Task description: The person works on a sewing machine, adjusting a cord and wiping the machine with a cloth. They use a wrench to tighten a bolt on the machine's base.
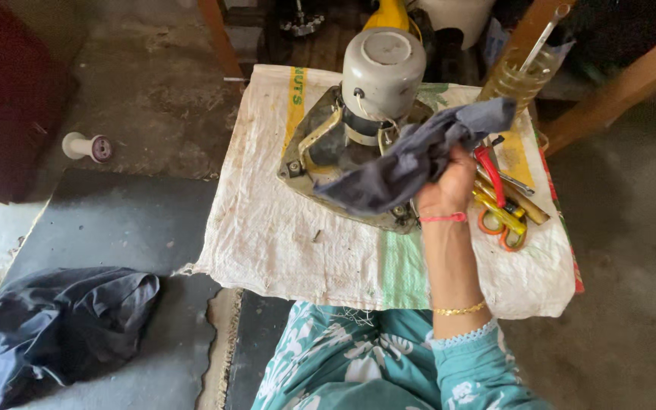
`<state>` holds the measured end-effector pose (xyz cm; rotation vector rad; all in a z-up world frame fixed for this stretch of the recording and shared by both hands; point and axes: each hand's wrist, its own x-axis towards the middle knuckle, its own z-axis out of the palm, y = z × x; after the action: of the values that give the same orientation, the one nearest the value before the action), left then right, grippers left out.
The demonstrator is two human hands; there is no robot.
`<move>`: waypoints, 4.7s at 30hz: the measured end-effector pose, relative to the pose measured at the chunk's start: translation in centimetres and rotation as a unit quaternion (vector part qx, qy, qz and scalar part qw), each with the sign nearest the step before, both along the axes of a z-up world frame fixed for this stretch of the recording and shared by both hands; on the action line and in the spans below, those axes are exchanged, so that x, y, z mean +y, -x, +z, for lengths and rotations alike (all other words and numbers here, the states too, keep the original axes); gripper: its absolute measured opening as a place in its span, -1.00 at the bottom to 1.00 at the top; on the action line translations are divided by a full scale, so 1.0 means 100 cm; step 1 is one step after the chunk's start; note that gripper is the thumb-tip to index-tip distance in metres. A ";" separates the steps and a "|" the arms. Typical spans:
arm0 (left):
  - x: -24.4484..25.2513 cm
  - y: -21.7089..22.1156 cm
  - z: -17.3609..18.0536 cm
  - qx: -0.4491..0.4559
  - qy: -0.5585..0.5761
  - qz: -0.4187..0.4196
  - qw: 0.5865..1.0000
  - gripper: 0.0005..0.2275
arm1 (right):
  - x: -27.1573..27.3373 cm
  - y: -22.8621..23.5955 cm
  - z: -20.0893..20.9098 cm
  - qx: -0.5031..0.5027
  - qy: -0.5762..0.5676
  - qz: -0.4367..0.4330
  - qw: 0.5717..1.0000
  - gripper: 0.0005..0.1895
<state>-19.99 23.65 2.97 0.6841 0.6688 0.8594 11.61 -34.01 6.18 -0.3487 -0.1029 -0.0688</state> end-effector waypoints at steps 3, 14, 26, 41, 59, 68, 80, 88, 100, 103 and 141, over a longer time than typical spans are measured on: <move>0.040 0.028 -0.001 0.074 -0.041 0.043 0.995 -0.88 | -0.079 -0.004 0.022 -0.005 0.011 -0.114 0.993 -0.72; 0.073 0.037 0.033 0.311 -0.212 0.023 0.926 -0.73 | 0.005 0.028 0.071 -0.055 0.165 -0.062 0.983 -0.87; -0.014 -0.071 0.113 0.479 -0.615 -0.144 0.609 -0.53 | 0.148 0.076 0.060 -0.184 0.884 -0.137 0.408 -0.43; -0.309 -0.236 0.121 0.007 -0.729 -0.171 0.663 -0.51 | -0.057 0.019 0.004 -0.004 0.618 -0.244 0.748 -0.89; -0.402 -0.395 0.240 0.125 -0.823 -0.393 0.390 -0.32 | -0.021 0.025 -0.032 -0.038 0.799 -0.311 0.513 -0.91; -0.402 -0.395 0.229 0.086 -0.826 -0.317 0.458 -0.45 | 0.032 0.041 0.035 -0.176 0.676 -0.297 0.651 -0.72; -0.398 -0.393 0.226 0.081 -0.813 -0.315 0.482 -0.42 | 0.074 0.039 0.044 -0.121 0.683 -0.400 0.599 -0.87; -0.399 -0.392 0.228 0.106 -0.809 -0.321 0.482 -0.41 | 0.081 0.034 0.031 -0.118 0.664 -0.429 0.601 -0.96; -0.387 -0.341 0.192 -0.150 -0.709 0.059 0.686 -0.80 | 0.086 0.026 0.014 -0.026 0.594 -0.329 0.734 -0.86; -0.397 -0.291 0.140 -0.109 -0.554 -0.063 0.823 -0.90 | 0.085 0.025 0.014 -0.088 0.599 -0.361 0.709 -0.81; -0.403 -0.297 0.009 -0.197 -0.118 -0.436 0.870 -0.68 | 0.066 0.034 0.020 -0.166 0.559 -0.214 0.784 -0.76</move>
<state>9.67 -16.65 3.83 0.8899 -0.1509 0.2061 8.18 -27.42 8.13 -1.5644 -0.4188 -0.5364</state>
